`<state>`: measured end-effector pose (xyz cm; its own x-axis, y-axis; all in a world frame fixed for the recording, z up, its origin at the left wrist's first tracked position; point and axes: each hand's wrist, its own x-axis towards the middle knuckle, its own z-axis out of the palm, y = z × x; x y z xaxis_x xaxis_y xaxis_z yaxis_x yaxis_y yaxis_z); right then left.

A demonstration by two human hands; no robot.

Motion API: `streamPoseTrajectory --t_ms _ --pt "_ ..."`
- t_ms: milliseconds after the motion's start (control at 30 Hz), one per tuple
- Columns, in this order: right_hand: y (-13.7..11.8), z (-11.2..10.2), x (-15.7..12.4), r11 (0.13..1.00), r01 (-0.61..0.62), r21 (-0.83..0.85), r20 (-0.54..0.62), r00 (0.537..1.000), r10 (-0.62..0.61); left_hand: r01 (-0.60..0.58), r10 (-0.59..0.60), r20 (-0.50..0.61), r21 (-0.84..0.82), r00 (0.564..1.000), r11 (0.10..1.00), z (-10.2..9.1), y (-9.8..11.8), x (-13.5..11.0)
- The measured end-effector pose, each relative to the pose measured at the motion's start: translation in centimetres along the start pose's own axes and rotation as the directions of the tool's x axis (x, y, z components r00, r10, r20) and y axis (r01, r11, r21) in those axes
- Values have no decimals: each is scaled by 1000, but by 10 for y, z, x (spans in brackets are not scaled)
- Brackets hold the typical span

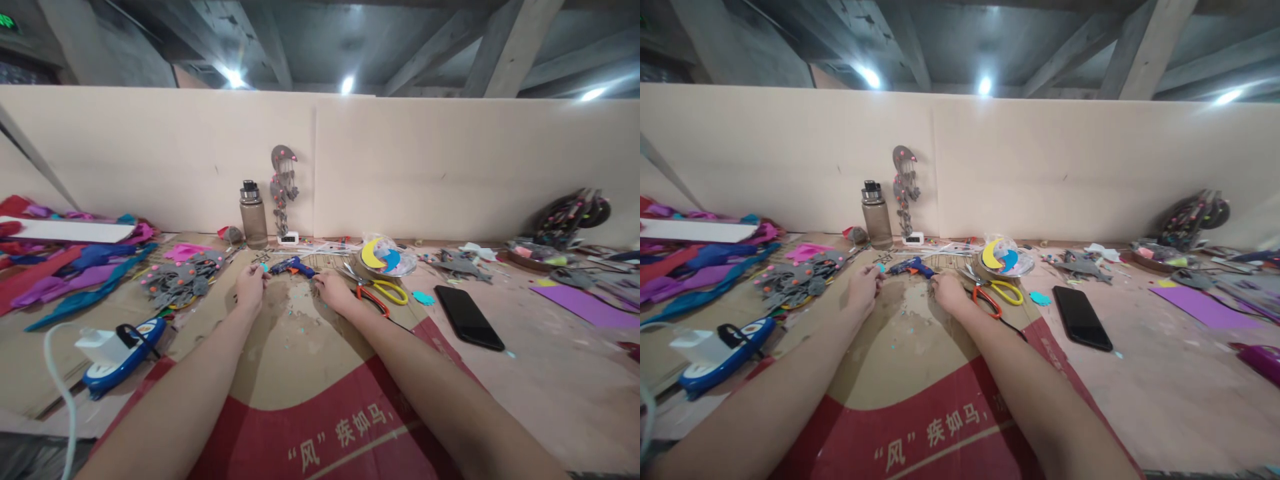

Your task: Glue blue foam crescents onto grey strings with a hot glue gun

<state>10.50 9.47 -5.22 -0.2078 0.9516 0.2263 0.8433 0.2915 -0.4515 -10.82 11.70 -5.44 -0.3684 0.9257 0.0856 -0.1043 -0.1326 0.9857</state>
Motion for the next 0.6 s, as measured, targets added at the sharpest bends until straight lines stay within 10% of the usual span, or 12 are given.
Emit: streamPoseTrajectory --t_ms 600 --pt "-15 -3 3 989 -86 -122 -22 996 84 -13 13 9 15 1000 1000 1 0 1"
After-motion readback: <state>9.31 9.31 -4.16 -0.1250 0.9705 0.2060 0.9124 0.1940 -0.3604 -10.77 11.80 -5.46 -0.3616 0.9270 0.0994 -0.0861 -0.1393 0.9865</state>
